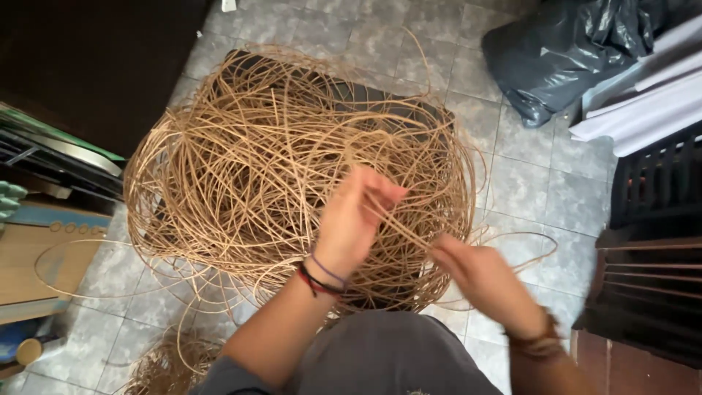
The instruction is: Tying and weaving natural fibers onto a circular frame to create a decorative object
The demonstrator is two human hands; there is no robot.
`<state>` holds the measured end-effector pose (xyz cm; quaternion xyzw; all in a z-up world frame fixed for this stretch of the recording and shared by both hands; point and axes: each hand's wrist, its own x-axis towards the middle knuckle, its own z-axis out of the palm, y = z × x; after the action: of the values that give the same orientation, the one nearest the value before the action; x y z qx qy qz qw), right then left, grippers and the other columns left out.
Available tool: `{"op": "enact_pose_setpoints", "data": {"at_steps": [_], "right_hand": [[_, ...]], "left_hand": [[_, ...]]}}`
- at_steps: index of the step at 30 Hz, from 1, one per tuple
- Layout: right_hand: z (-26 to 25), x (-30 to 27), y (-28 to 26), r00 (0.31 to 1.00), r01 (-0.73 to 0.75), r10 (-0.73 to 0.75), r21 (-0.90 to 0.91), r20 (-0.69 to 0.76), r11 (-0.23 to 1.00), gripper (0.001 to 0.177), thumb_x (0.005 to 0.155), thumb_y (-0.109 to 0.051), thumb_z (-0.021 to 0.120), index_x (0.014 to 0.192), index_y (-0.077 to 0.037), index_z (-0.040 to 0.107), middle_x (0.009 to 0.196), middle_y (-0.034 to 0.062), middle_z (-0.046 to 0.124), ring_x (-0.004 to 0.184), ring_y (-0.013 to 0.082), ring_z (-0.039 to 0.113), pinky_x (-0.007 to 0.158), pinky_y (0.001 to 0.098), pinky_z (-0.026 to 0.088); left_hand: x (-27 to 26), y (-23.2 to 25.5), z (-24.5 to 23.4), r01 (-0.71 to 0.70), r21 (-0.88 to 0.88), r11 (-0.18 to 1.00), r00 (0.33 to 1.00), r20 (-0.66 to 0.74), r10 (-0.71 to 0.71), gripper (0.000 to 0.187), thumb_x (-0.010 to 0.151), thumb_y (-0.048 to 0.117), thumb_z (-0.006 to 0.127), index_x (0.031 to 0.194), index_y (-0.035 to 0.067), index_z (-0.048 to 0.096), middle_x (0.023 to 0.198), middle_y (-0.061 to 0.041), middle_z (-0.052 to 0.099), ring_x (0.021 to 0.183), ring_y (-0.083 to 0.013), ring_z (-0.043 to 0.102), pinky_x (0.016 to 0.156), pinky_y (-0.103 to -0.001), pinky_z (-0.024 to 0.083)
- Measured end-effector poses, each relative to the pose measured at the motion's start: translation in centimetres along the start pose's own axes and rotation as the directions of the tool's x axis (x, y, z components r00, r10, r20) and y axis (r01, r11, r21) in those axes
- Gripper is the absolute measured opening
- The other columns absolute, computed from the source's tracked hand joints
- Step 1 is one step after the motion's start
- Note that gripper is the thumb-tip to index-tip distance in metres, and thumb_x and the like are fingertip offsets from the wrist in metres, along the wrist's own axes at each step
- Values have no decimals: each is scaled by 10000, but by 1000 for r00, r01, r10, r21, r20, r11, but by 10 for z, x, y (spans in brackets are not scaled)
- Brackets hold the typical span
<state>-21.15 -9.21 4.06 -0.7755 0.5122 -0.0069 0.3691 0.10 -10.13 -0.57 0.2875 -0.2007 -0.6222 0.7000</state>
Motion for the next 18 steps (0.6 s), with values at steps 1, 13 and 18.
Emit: {"op": "enact_pose_setpoints", "data": {"at_steps": [1, 13, 18], "right_hand": [[-2, -6, 5, 1000, -1, 1, 1, 2, 1000, 208, 1037, -351, 517, 1026, -184, 640, 738, 164, 765, 783, 425, 748, 749, 508, 570], [-2, -12, -3, 990, 137, -143, 199, 19, 971, 345, 1029, -305, 555, 745, -114, 598, 570, 104, 693, 566, 323, 662, 665, 411, 569], [-8, -7, -34, 991, 130, -85, 630, -101, 766, 476, 1030, -271, 474, 1420, -35, 611, 1341, 210, 711, 1285, 325, 620, 1113, 534, 421]], "left_hand": [[-1, -1, -3, 2, 0, 1000, 1000, -2, -2, 410, 1124, 385, 397, 863, 115, 563, 909, -142, 748, 950, -272, 754, 880, -338, 569], [-13, 2, -6, 4, -179, 984, 994, 105, 15, 368, 1144, 398, 309, 898, 167, 456, 612, 51, 454, 552, -110, 544, 579, -212, 472], [-29, -26, -6, -82, 302, 950, 963, 271, -3, 327, 1148, 291, 334, 1004, 96, 552, 526, 60, 424, 389, -40, 398, 362, -162, 281]]}}
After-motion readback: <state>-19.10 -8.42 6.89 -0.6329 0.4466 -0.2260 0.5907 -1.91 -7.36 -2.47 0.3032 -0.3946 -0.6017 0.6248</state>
